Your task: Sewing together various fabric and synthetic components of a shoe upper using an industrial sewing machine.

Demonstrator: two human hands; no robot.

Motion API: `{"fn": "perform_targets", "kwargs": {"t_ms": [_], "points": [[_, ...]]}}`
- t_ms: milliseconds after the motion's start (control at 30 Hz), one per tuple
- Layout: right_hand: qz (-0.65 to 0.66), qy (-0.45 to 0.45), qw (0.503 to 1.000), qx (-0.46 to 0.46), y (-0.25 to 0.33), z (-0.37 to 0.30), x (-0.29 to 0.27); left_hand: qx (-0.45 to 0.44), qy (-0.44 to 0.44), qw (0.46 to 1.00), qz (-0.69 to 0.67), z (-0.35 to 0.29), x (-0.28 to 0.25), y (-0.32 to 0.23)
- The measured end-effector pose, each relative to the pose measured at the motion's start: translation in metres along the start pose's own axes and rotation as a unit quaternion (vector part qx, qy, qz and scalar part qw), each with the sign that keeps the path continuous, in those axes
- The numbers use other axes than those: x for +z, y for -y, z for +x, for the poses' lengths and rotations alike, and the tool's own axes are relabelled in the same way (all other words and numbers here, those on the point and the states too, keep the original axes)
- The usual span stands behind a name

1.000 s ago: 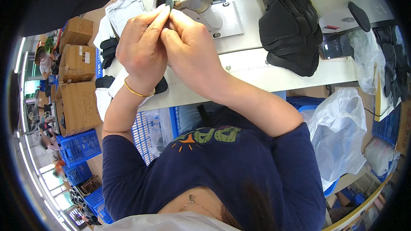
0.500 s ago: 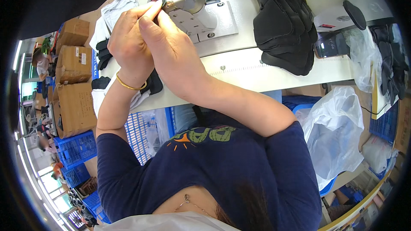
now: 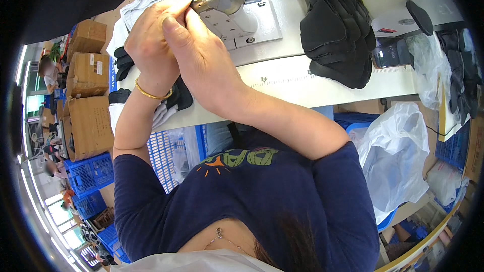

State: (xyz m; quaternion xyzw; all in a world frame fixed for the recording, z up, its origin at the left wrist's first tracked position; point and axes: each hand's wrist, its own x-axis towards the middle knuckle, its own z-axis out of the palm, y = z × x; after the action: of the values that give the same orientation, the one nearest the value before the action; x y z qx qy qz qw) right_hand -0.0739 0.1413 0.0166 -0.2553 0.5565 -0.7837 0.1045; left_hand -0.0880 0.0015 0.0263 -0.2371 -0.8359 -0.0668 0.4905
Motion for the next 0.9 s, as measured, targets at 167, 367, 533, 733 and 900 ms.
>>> {"fn": "perform_targets", "kwargs": {"t_ms": [167, 367, 533, 733, 900], "points": [[0.031, -0.002, 0.999, 0.017, 0.0, -0.001, 0.001, -0.003, 0.001, 1.0, 0.002, 0.0, 0.0, -0.001], [0.034, 0.0, 0.999, 0.004, -0.001, -0.001, 0.0, -0.01, -0.002, 1.0, 0.012, 0.0, -0.001, -0.002], [0.058, -0.017, 0.998, 0.013, -0.004, 0.0, 0.001, -0.003, -0.015, 1.0, 0.014, -0.001, 0.003, -0.001], [0.075, -0.022, 0.997, -0.025, -0.014, 0.004, 0.001, -0.013, 0.001, 1.0, 0.017, -0.003, 0.003, 0.0], [0.034, -0.013, 0.999, -0.012, -0.015, 0.0, -0.002, -0.114, -0.002, 0.992, -0.06, -0.01, 0.008, 0.015]]}}
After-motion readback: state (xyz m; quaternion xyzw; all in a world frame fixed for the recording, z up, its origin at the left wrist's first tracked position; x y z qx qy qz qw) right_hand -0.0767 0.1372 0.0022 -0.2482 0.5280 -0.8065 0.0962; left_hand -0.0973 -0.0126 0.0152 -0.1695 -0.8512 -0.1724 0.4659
